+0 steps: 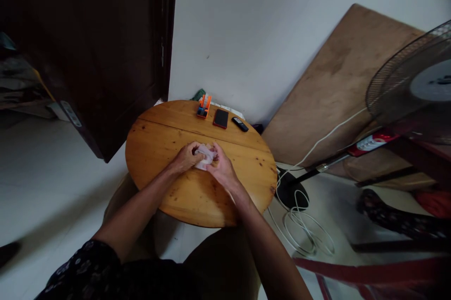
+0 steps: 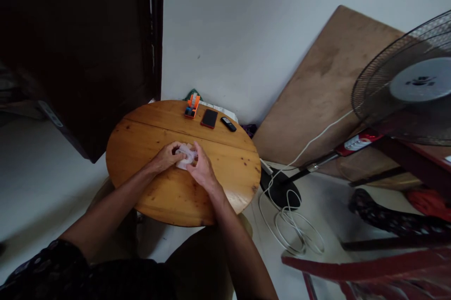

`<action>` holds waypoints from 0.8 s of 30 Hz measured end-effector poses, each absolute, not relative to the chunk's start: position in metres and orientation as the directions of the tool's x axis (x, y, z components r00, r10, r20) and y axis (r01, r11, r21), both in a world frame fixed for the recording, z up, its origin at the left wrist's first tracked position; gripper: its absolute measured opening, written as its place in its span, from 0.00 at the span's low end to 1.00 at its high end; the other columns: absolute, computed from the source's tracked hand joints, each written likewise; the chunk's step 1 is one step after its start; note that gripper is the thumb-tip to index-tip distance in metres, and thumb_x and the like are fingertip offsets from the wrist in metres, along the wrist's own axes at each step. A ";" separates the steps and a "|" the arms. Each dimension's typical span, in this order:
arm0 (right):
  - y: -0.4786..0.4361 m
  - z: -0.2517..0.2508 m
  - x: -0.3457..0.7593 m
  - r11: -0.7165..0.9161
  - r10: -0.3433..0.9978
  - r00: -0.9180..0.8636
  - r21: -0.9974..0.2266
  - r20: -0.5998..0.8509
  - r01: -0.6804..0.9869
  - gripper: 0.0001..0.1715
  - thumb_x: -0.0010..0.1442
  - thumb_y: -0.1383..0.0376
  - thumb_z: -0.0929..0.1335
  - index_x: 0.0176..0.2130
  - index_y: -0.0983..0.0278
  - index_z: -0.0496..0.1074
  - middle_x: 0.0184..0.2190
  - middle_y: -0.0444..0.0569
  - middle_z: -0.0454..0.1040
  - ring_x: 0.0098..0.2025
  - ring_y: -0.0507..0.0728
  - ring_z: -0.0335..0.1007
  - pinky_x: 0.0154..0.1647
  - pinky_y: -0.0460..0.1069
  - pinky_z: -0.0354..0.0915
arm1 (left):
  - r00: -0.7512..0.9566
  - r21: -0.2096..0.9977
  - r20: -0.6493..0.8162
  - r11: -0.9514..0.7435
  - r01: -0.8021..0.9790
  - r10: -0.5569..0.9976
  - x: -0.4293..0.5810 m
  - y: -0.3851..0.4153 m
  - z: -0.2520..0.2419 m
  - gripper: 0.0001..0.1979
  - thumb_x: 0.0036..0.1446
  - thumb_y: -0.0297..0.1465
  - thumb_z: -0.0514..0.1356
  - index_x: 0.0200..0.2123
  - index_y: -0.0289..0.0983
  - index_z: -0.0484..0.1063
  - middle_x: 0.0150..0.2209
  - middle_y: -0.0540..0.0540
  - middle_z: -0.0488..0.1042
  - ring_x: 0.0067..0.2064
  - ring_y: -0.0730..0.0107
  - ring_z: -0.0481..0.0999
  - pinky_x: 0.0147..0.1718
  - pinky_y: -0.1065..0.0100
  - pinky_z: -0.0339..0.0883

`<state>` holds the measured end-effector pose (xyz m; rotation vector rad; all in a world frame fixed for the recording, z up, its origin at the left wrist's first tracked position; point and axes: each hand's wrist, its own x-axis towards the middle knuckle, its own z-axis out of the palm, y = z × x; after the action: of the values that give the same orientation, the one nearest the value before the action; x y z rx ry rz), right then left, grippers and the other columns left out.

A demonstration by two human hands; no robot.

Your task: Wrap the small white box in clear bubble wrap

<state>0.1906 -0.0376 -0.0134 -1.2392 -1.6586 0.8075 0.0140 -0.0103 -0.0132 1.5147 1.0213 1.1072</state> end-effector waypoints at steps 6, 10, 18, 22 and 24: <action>-0.032 0.000 0.195 -0.004 0.994 -0.105 -0.994 -0.016 0.105 0.56 0.39 0.65 0.78 0.65 0.61 0.61 0.40 0.48 0.79 0.41 0.58 0.76 0.46 0.54 0.71 | 0.301 0.999 0.042 -0.045 0.003 0.953 0.013 -0.010 -0.013 0.18 0.47 0.35 0.65 0.41 0.34 0.73 0.37 0.47 0.78 0.37 0.66 0.77 0.35 0.68 0.70; -0.031 0.003 0.198 -0.069 0.991 -0.113 -0.997 -0.073 0.038 0.53 0.39 0.63 0.79 0.62 0.61 0.64 0.43 0.50 0.79 0.46 0.61 0.77 0.50 0.55 0.70 | 0.334 0.997 0.061 -0.043 -0.061 0.940 0.013 -0.008 -0.019 0.28 0.43 0.31 0.67 0.50 0.33 0.69 0.44 0.43 0.78 0.42 0.66 0.77 0.42 0.67 0.70; -0.003 -0.006 0.187 0.038 0.998 -0.047 -0.996 0.041 -0.078 0.38 0.43 0.53 0.77 0.52 0.61 0.70 0.39 0.49 0.80 0.43 0.60 0.77 0.47 0.55 0.71 | 0.314 0.999 0.016 -0.002 -0.044 0.949 0.015 -0.010 -0.023 0.42 0.48 0.31 0.65 0.66 0.33 0.57 0.51 0.37 0.76 0.47 0.61 0.77 0.47 0.62 0.71; 0.006 -0.015 0.179 0.067 0.997 0.034 -0.995 0.064 -0.080 0.33 0.43 0.52 0.76 0.46 0.61 0.71 0.34 0.48 0.80 0.36 0.59 0.76 0.41 0.54 0.71 | 0.309 0.999 0.035 -0.026 -0.031 0.950 0.016 -0.008 -0.026 0.42 0.49 0.30 0.64 0.67 0.34 0.56 0.54 0.36 0.75 0.51 0.59 0.77 0.50 0.61 0.71; 0.008 -0.016 0.177 0.092 0.994 0.064 -0.993 0.088 -0.067 0.32 0.44 0.53 0.76 0.46 0.61 0.70 0.33 0.47 0.80 0.35 0.58 0.75 0.40 0.53 0.70 | 0.294 0.999 0.042 -0.046 0.006 0.955 0.016 -0.009 -0.025 0.41 0.49 0.30 0.63 0.67 0.33 0.56 0.54 0.36 0.75 0.51 0.59 0.77 0.50 0.61 0.71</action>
<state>0.1772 0.0082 -0.0159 -1.1202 -1.1546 1.1313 0.0163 -0.0087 -0.0253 1.3770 0.9743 1.0112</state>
